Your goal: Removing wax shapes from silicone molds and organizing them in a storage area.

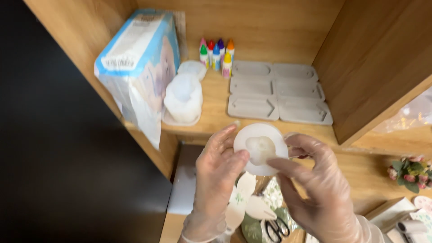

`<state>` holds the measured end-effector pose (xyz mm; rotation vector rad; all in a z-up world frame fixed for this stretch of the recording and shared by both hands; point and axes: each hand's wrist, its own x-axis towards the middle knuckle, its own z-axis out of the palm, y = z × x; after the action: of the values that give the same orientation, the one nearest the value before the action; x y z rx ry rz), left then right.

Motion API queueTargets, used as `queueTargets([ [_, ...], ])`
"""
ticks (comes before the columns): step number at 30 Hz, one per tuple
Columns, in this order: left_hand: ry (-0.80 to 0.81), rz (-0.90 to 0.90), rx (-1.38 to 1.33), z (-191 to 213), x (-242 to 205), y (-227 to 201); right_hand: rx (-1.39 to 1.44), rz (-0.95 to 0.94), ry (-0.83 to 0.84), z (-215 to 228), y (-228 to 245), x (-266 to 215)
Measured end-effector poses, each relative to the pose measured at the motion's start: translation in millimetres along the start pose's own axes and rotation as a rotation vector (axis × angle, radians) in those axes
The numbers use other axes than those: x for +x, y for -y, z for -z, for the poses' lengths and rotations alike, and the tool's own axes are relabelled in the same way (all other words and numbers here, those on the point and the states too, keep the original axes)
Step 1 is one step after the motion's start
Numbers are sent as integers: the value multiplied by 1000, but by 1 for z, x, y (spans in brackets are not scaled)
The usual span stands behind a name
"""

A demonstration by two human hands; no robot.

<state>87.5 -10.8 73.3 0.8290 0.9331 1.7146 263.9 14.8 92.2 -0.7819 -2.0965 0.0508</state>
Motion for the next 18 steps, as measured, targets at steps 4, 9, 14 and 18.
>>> queueTargets([
  [4, 45, -10, -119, 5, -18, 13, 566, -336, 4, 3, 2, -17],
  [9, 103, 19, -134, 0, -32, 18, 927, -824, -131, 2, -1, -28],
  [14, 88, 141, -338, -4, -33, 28, 1190, -938, -214, 9, -10, -38],
  [18, 102, 156, -371, -13, -39, 37, 1209, -1158, -258, 12, -8, -37],
])
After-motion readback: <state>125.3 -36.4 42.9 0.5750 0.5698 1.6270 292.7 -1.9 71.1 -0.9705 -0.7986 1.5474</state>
